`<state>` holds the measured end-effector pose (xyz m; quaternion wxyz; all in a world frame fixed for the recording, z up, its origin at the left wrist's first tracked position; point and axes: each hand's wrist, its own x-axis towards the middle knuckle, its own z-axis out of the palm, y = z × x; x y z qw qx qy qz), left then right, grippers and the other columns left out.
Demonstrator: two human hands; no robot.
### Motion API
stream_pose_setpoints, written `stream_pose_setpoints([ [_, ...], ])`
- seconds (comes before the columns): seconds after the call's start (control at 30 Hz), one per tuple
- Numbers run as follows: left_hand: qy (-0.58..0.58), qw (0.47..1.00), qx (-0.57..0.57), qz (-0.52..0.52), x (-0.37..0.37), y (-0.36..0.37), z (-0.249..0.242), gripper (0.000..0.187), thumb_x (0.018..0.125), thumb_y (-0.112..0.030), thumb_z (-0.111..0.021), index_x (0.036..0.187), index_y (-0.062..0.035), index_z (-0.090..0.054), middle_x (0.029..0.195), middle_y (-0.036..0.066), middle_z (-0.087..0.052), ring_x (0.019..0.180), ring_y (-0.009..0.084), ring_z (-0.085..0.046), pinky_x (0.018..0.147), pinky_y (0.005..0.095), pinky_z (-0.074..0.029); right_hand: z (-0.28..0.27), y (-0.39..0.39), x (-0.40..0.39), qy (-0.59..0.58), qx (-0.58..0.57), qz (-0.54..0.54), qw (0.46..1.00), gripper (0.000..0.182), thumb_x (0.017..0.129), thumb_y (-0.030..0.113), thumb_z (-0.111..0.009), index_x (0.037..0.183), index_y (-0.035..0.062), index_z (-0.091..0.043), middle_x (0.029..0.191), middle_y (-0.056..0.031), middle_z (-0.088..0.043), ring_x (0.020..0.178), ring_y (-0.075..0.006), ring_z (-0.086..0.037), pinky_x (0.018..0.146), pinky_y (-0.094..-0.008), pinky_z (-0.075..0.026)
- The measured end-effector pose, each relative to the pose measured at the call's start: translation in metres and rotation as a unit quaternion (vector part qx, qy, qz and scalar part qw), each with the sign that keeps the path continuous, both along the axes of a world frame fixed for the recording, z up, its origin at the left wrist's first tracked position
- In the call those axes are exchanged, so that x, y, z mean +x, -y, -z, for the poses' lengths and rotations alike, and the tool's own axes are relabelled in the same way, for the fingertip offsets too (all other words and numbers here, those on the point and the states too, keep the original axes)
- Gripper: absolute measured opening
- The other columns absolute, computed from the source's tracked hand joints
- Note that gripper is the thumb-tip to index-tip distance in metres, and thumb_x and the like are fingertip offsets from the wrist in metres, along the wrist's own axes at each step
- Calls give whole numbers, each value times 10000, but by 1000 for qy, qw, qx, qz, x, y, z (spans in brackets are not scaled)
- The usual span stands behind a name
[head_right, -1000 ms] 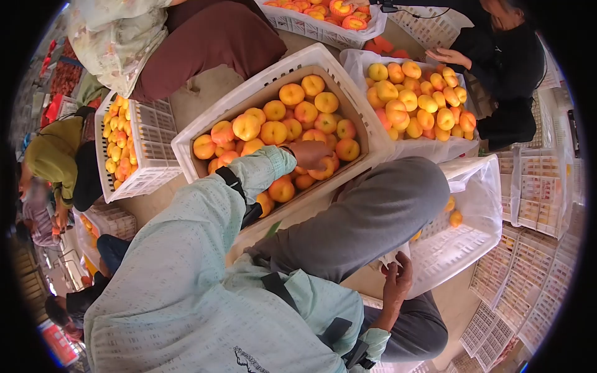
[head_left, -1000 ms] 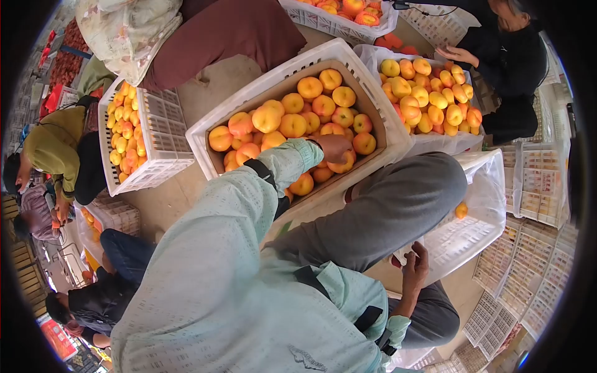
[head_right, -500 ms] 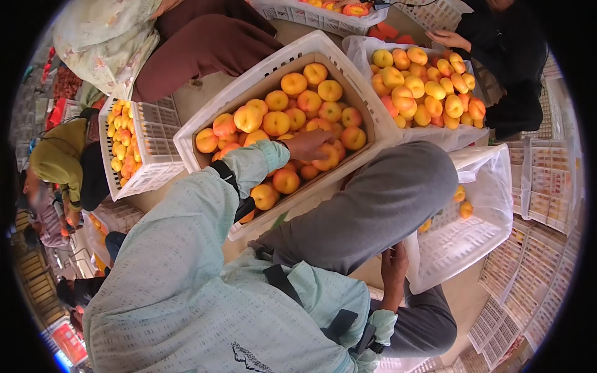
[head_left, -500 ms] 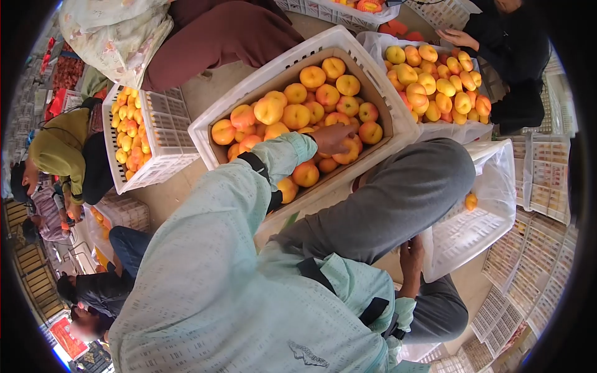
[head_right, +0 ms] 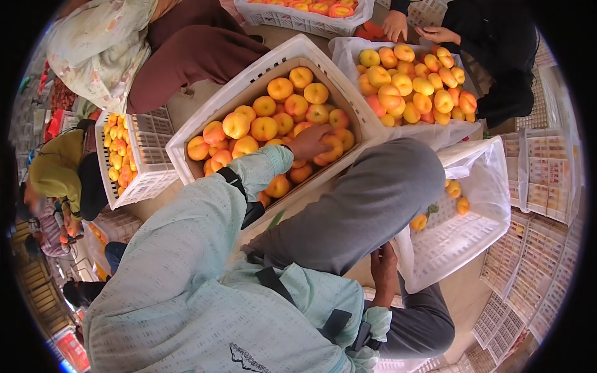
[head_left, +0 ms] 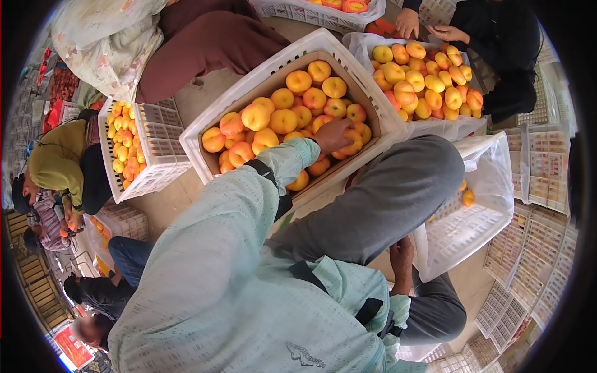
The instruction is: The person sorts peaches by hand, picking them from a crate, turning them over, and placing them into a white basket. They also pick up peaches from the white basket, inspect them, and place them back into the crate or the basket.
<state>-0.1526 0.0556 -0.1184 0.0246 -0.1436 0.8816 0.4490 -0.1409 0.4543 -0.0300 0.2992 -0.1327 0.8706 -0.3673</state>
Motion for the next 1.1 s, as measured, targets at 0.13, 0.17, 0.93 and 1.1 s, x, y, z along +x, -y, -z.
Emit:
stream_pose_setpoints([
  [0.13, -9, 999, 27, 37, 3, 7, 3, 455, 765, -258, -687, 1142, -23, -590, 1084, 170, -610, 1032, 337, -575, 894, 404, -460, 23, -11, 1, -7, 12, -14, 1000, 223, 881, 65, -609, 1085, -25, -601, 844, -154, -666, 735, -195, -632, 665, -318, -496],
  [0.17, -9, 999, 26, 36, 2, 6, 4, 455, 765, -258, -687, 1142, -23, -590, 1084, 170, -610, 1032, 337, -575, 894, 404, -460, 26, -10, 0, -21, -8, -21, 1000, 221, 876, 52, -601, 1083, -25, -595, 803, -179, -643, 687, -215, -616, 642, -333, -483],
  [0.93, 34, 901, 296, -315, -15, 10, -25, 431, 830, -263, -684, 1124, 24, -554, 893, 107, -614, 713, 173, -614, 571, 323, -524, 24, -8, -3, -4, -26, -21, 999, 233, 891, 37, -583, 1114, -28, -579, 837, -167, -661, 657, -205, -615, 620, -310, -489],
  [1.1, 61, 845, 377, -375, -49, 23, -1, 446, 874, -296, -666, 1147, 11, -491, 871, 88, -577, 603, 155, -564, 532, 324, -540, 22, -2, -6, -10, 8, -26, 1000, 231, 893, 44, -580, 1111, -31, -583, 824, -160, -657, 639, -196, -601, 609, -313, -484],
])
